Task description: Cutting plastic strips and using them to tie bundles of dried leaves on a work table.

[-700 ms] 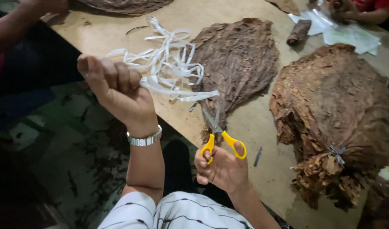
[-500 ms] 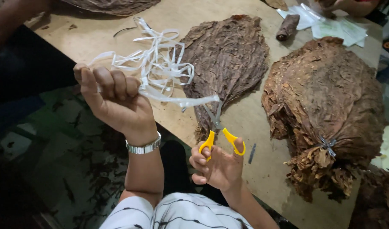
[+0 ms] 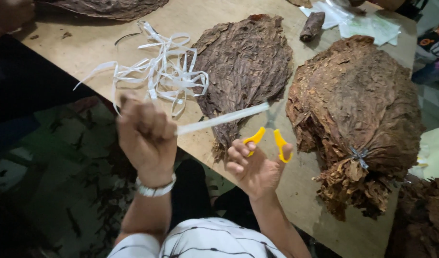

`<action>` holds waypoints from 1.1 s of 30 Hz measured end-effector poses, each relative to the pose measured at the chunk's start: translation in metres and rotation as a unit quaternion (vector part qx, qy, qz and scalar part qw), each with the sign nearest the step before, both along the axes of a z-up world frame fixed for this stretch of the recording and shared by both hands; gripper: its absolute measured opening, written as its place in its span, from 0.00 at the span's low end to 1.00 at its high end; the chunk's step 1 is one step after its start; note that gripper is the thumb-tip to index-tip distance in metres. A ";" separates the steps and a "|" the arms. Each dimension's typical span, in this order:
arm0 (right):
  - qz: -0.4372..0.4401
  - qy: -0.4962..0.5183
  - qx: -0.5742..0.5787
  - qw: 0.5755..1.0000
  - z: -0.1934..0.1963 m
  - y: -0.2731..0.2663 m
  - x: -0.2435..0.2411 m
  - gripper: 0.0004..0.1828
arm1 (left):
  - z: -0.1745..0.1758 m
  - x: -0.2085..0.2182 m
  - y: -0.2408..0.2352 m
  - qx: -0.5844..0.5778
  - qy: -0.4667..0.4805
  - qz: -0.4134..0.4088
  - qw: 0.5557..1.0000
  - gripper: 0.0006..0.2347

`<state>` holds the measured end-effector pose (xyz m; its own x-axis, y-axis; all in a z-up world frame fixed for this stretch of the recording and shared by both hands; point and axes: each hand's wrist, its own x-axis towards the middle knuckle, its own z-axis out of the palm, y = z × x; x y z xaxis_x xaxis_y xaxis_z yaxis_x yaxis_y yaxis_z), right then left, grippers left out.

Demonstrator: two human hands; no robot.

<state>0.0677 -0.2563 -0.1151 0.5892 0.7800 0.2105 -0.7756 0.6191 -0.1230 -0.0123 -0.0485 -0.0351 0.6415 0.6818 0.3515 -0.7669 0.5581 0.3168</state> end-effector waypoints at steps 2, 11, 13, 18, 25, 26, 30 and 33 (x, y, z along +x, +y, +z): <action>-0.016 -0.021 -0.007 1.000 0.008 -0.007 0.005 0.36 | -0.023 -0.001 -0.003 0.047 0.075 -0.065 0.994 0.02; -0.010 -0.183 -0.095 0.978 -0.017 -0.008 0.003 0.38 | -0.051 -0.011 -0.018 0.425 0.337 -0.045 0.839 0.16; -0.005 -0.210 -0.097 0.973 -0.010 -0.010 -0.003 0.37 | -0.054 -0.016 -0.026 0.442 0.366 -0.013 0.819 0.11; -0.039 -0.265 -0.097 0.959 -0.021 -0.029 -0.004 0.38 | -0.065 -0.036 -0.056 0.560 0.235 0.045 0.793 0.04; -0.001 -0.309 -0.066 0.949 -0.043 -0.039 -0.006 0.32 | -0.070 -0.041 -0.046 0.486 0.265 0.021 0.832 0.03; 0.008 -0.310 -0.066 0.948 -0.046 -0.039 -0.007 0.29 | -0.073 -0.041 -0.044 0.485 0.259 0.013 0.835 0.03; 0.007 -0.306 -0.090 0.948 -0.048 -0.041 -0.008 0.20 | -0.092 -0.038 -0.029 0.484 0.296 0.035 0.823 0.04; -0.025 -0.298 -0.115 0.947 -0.048 -0.045 0.003 0.17 | -0.105 -0.040 -0.014 0.462 0.320 0.045 0.826 0.04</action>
<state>0.0707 -0.3015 -0.1628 0.4569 0.8200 0.3447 -0.4960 0.5565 -0.6665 -0.0523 -0.0630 -0.1400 0.8592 0.3668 0.3568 -0.3021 -0.1992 0.9322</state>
